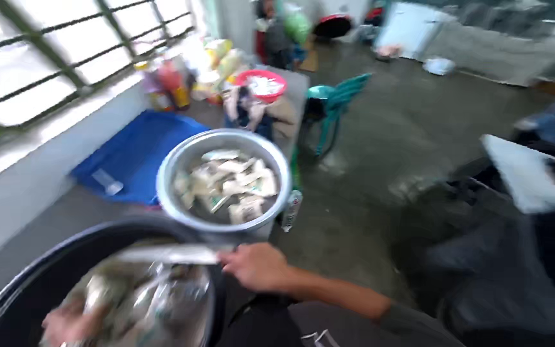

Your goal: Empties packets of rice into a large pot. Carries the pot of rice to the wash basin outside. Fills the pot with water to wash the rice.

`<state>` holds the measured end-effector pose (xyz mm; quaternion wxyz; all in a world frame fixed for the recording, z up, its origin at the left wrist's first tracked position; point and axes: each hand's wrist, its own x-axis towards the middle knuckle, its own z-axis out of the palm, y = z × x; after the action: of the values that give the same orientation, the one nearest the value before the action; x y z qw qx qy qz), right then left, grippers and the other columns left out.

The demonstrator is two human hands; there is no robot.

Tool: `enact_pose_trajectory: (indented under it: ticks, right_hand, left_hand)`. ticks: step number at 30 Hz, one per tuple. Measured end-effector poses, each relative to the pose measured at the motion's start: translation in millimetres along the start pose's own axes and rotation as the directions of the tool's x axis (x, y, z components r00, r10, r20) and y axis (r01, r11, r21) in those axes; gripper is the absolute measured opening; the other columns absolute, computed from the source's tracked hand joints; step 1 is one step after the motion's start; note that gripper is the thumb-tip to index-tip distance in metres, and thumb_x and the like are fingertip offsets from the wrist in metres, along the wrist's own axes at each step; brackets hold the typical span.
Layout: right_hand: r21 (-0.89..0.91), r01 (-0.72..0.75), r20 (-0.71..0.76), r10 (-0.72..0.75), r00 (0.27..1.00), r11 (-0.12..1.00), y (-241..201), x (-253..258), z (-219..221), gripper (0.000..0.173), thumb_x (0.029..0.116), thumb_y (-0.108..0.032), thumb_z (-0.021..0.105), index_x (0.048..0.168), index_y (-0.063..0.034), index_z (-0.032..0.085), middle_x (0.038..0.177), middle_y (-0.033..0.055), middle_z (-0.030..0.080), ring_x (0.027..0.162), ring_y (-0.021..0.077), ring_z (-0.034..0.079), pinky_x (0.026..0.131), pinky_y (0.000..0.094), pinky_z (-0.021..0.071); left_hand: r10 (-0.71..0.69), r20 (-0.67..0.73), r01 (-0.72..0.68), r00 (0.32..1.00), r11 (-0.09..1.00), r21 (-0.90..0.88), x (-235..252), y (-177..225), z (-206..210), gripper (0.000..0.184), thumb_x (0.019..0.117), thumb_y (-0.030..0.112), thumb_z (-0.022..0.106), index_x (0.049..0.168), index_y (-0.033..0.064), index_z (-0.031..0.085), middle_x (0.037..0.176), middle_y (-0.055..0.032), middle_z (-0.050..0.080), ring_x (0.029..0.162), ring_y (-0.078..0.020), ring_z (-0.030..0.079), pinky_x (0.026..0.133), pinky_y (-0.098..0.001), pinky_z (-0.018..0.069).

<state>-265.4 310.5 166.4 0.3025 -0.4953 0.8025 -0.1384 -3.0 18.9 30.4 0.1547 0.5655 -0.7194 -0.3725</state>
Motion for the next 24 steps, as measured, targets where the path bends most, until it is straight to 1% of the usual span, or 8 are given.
enact_pose_trajectory:
  ticks: [3,6,8,11,13,16,20,24]
  right_hand:
    - [-0.069,-0.014,0.012,0.015,1.0,0.997,9.5,0.8,-6.5,0.043,0.1095,-0.042,0.043,0.15,-0.0352,0.055,0.123,0.0124,0.073,0.11,0.035,0.07,0.092,0.059,0.0541]
    - [-0.119,0.162,-0.1,-0.174,0.98,0.98,20.4,6.5,3.4,0.039,0.108,-0.04,0.049,0.143,-0.0309,0.063,0.112,0.0099,0.076,0.099,0.0327,0.074,0.083,0.0594,0.0571]
    - [-0.129,0.285,-0.135,-0.302,0.944,0.95,21.8,10.6,6.1,0.039,0.1076,-0.038,0.05,0.141,-0.0272,0.066,0.109,0.0083,0.077,0.094,0.0308,0.075,0.079,0.0597,0.0583]
    - [-0.141,0.403,-0.15,-0.422,0.894,0.904,15.8,16.8,4.7,0.04,0.1075,-0.038,0.049,0.14,-0.0233,0.067,0.106,0.0081,0.077,0.09,0.0302,0.075,0.075,0.0586,0.0586]
    - [-0.184,0.443,-0.164,-0.472,0.866,0.877,10.0,18.6,1.8,0.042,0.1068,-0.041,0.047,0.139,-0.0239,0.068,0.102,0.008,0.077,0.086,0.0297,0.075,0.07,0.0568,0.0584]
    - [-0.263,0.492,-0.144,-0.538,0.83,0.83,2.2,19.2,-2.4,0.042,0.1057,-0.043,0.047,0.136,-0.0264,0.07,0.093,0.0085,0.076,0.077,0.0297,0.074,0.061,0.0541,0.0571]
    - [-0.33,0.54,-0.125,-0.602,0.788,0.775,-1.6,22.5,2.9,0.042,0.1049,-0.042,0.046,0.134,-0.0268,0.072,0.086,0.0093,0.074,0.067,0.0298,0.071,0.053,0.051,0.0553]
    - [-0.344,0.553,-0.099,-0.615,0.782,0.759,-3.7,26.1,5.5,0.042,0.1053,-0.043,0.046,0.135,-0.0278,0.071,0.084,0.009,0.073,0.065,0.0289,0.07,0.052,0.0497,0.0547]
  left_hand:
    - [-0.141,-0.109,0.134,0.984,0.988,-0.072,-39.6,42.9,-35.3,0.082,0.0786,0.007,0.083,0.149,-0.0057,0.043,0.135,-0.0314,0.059,0.126,-0.0415,0.059,0.107,-0.0571,0.0472]
    - [-0.237,-0.139,0.113,0.962,0.803,-0.585,-64.9,37.4,-40.0,0.062,0.0852,-0.007,0.072,0.142,0.0029,0.05,0.123,-0.0159,0.067,0.105,-0.0231,0.069,0.089,-0.0436,0.0596]
    - [-0.187,-0.051,0.044,0.981,0.471,-0.881,-76.8,28.8,-26.5,0.033,0.1062,0.017,0.051,0.138,0.0102,0.049,0.114,-0.0061,0.069,0.098,-0.016,0.069,0.083,-0.0385,0.0601]
    - [-0.127,0.031,0.051,0.991,0.159,-0.986,-81.0,36.4,-2.6,0.074,0.0997,0.075,0.028,0.14,0.0178,0.052,0.115,-0.0059,0.071,0.102,-0.0195,0.07,0.087,-0.0427,0.0599]
    - [-0.273,0.018,0.077,0.962,0.207,-0.975,-77.3,36.0,5.7,0.08,0.0998,0.075,0.023,0.14,0.0137,0.054,0.116,-0.0104,0.071,0.104,-0.0226,0.07,0.089,-0.0444,0.0593]
    - [-0.469,-0.182,0.103,0.864,0.518,-0.849,-77.9,31.6,0.2,0.059,0.1057,0.049,0.052,0.137,-0.0015,0.055,0.118,-0.0193,0.068,0.104,-0.026,0.067,0.093,-0.0469,0.0559]
    - [-0.347,-0.445,0.067,0.826,0.843,-0.534,-88.4,23.1,-19.2,0.063,0.1027,0.043,0.063,0.142,-0.0035,0.047,0.12,-0.0249,0.067,0.108,-0.0327,0.068,0.098,-0.0531,0.0538]
    - [-0.214,-0.523,0.046,0.825,0.948,-0.315,-89.0,20.9,-20.7,0.066,0.1047,0.043,0.058,0.142,-0.0087,0.042,0.115,-0.0288,0.067,0.106,-0.0383,0.069,0.097,-0.056,0.0542]
